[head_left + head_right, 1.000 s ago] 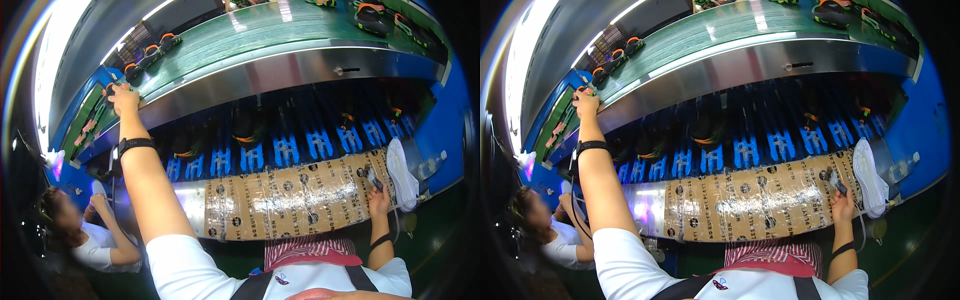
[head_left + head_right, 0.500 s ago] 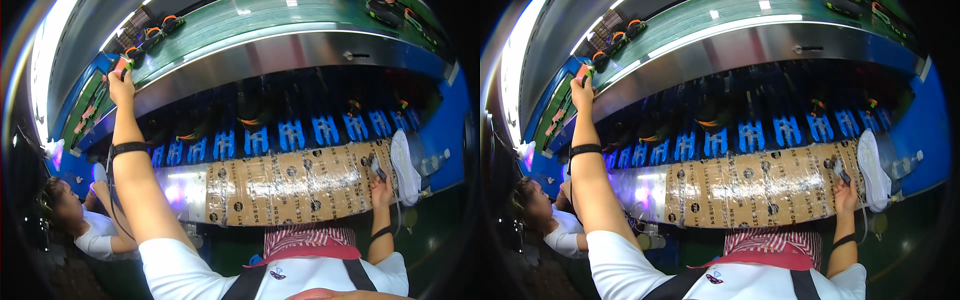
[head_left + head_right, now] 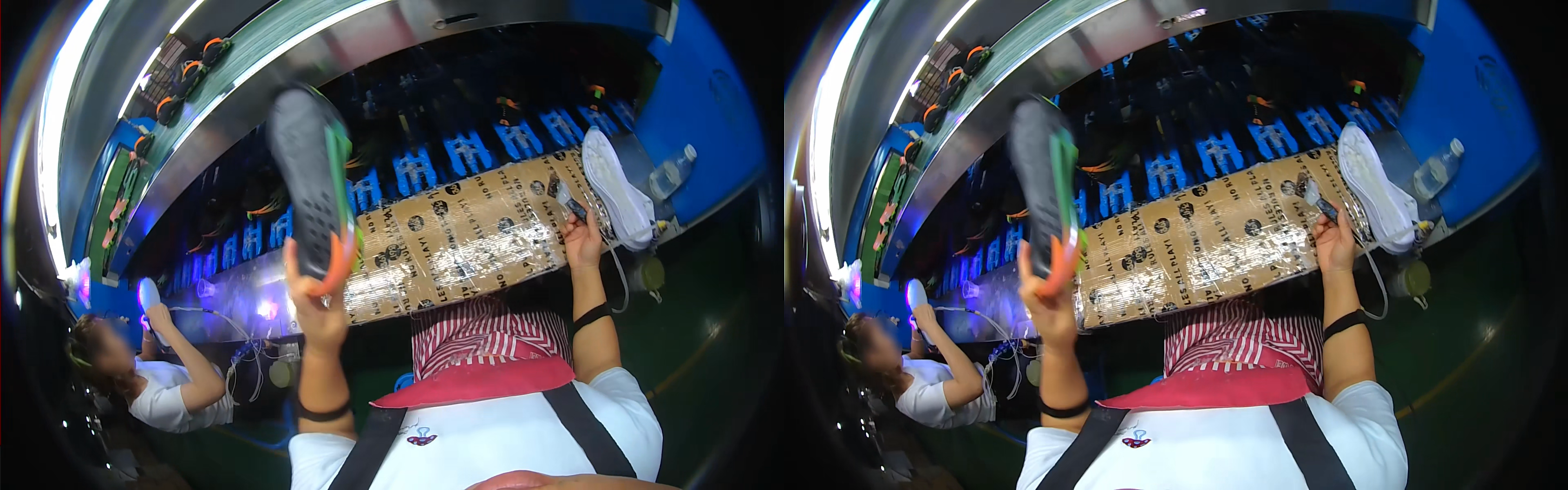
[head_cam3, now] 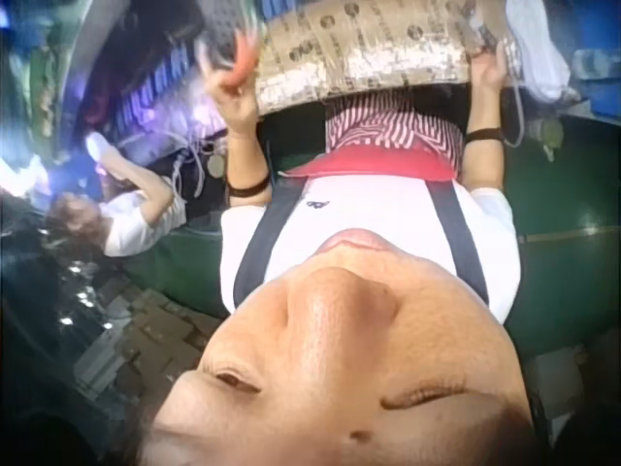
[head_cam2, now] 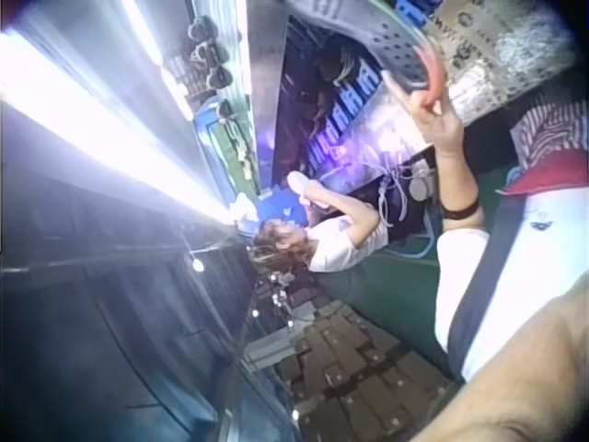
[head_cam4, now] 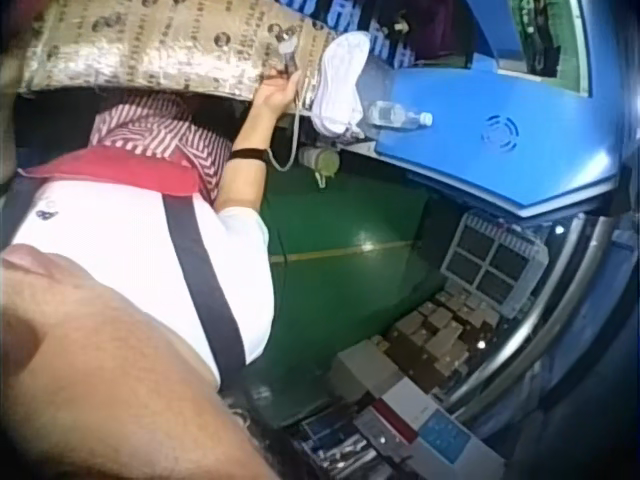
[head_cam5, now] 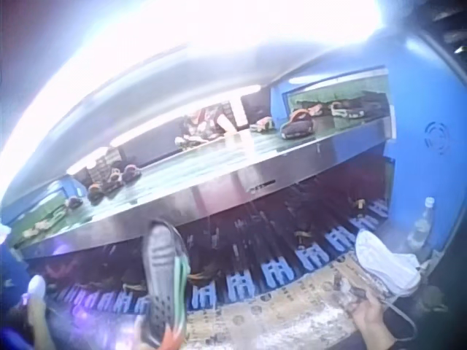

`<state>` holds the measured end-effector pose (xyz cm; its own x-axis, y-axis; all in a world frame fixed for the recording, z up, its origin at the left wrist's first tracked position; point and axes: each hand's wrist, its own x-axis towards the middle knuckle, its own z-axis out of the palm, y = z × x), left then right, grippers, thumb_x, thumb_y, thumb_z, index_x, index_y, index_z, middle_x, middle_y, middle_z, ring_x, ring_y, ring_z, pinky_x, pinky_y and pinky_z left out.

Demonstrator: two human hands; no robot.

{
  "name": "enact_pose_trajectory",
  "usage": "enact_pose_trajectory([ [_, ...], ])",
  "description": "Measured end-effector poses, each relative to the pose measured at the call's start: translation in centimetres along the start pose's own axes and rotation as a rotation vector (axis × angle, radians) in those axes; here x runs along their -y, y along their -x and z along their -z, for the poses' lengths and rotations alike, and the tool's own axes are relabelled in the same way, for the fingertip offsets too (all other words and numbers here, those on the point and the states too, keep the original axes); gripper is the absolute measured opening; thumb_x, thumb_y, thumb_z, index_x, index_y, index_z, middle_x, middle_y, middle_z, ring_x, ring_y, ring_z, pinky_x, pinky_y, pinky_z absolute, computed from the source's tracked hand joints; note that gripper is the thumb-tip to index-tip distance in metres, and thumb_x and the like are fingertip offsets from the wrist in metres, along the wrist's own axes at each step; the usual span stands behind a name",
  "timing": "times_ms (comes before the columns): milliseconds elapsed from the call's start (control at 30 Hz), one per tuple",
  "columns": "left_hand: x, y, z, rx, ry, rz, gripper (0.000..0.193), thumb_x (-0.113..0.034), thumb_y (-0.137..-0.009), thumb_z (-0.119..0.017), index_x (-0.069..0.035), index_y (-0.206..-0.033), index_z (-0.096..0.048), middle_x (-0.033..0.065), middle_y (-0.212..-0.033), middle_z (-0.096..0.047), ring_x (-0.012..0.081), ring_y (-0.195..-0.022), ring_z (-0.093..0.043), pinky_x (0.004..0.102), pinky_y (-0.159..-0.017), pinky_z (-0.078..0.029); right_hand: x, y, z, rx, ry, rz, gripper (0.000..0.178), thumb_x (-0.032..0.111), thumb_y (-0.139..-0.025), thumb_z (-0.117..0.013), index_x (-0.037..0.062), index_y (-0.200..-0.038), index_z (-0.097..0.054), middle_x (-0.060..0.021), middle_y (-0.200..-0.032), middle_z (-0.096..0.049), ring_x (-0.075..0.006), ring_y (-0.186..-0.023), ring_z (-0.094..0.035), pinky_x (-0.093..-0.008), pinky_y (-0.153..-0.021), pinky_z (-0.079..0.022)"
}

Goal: Apply adhesive to the edges and bottom of shoe soles using a brush tool connected to a glue supply.

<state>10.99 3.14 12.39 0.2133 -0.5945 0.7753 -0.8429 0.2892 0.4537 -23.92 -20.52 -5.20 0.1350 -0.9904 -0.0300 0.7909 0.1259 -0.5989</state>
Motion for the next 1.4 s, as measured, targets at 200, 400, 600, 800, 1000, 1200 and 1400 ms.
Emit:
enact_pose_trajectory([
  [200, -2.5, 11.6, -3.6, 0.136, 0.597, 0.815, 0.026, 0.009, -0.078, -0.054, -0.002, -0.1, -0.045, 0.0207, -0.145, -0.008, 0.0077, -0.083, -0.052, 0.0201, -0.07, -0.044, 2.2, 3.8, 0.6, 0.021, 0.034, -0.02, 0.029, 0.029, -0.091, -0.048, 0.0045, -0.107, -0.054, -0.0049, -0.073, -0.056, -0.0126, -0.061, -0.051, -0.0243, -0.056, -0.041],
  [400, -1.4, 12.1, -4.1, -0.231, 1.1, 1.191, 0.057, -0.017, -0.081, -0.042, -0.005, -0.134, -0.025, 0.0138, -0.124, -0.046, 0.0319, -0.101, -0.054, 0.0376, -0.072, -0.051, 3.8, 6.3, -0.2, 0.069, 0.257, -0.056, 0.032, 0.028, -0.091, -0.048, 0.0017, -0.109, -0.051, -0.0072, -0.08, -0.057, -0.0124, -0.066, -0.052, -0.0241, -0.058, -0.041],
  [600, 0.1, 8.3, -9.6, -0.402, 1.253, 1.6, 0.043, -0.038, -0.085, -0.04, -0.003, -0.107, -0.053, 0.0164, -0.106, -0.056, 0.0285, -0.095, -0.054, 0.0366, -0.077, -0.046, 3.2, 7.6, -2.8, 0.11, 0.348, -0.128, 0.022, 0.012, -0.085, -0.055, -0.0002, -0.103, -0.055, -0.0079, -0.079, -0.061, -0.0109, -0.067, -0.057, -0.0208, -0.061, -0.045],
  [800, -0.4, 8.6, -12.1, -0.176, 1.839, 1.469, 0.049, -0.037, -0.085, -0.042, 0.002, -0.112, -0.052, 0.0214, -0.105, -0.054, 0.0321, -0.093, -0.055, 0.0466, -0.083, -0.046, 3.7, 8.9, -4.6, 0.14, 0.392, -0.133, 0.02, 0.01, -0.084, -0.055, -0.0012, -0.099, -0.056, -0.0096, -0.079, -0.063, -0.0119, -0.067, -0.061, -0.0203, -0.061, -0.049],
  [1000, -2.4, 10.1, -13.2, 0.018, 1.901, 1.367, 0.065, -0.042, -0.079, -0.031, 0.001, -0.128, -0.039, 0.0223, -0.122, -0.047, 0.036, -0.109, -0.049, 0.0548, -0.089, -0.041, 5.0, 9.7, -7.9, 0.205, 0.445, -0.086, 0.02, 0.011, -0.082, -0.057, -0.0028, -0.096, -0.057, -0.0106, -0.078, -0.063, -0.0123, -0.066, -0.061, -0.0201, -0.059, -0.048],
  [1200, -4.6, 11.2, -14.0, 0.197, 2.019, 1.27, 0.073, -0.06, -0.085, -0.036, -0.001, -0.128, -0.038, 0.0222, -0.118, -0.048, 0.0376, -0.104, -0.053, 0.0516, -0.085, -0.046, 4.2, 11.5, -14.0, 0.423, 0.623, -0.036, 0.017, 0.004, -0.077, -0.061, -0.0043, -0.091, -0.06, -0.0064, -0.076, -0.063, -0.0091, -0.067, -0.059, -0.0209, -0.063, -0.047],
  [1400, -7.0, 12.9, -14.5, 0.204, 2.049, 1.345, 0.056, -0.041, -0.087, -0.049, -0.009, -0.131, -0.038, 0.0106, -0.125, -0.049, 0.0256, -0.112, -0.05, 0.0401, -0.096, -0.04, 2.8, 11.6, -17.8, 0.602, 1.214, 0.662, 0.019, 0.006, -0.068, -0.066, 0.0008, -0.085, -0.062, -0.011, -0.067, -0.059, -0.0214, -0.055, -0.057, -0.0286, -0.052, -0.044],
])
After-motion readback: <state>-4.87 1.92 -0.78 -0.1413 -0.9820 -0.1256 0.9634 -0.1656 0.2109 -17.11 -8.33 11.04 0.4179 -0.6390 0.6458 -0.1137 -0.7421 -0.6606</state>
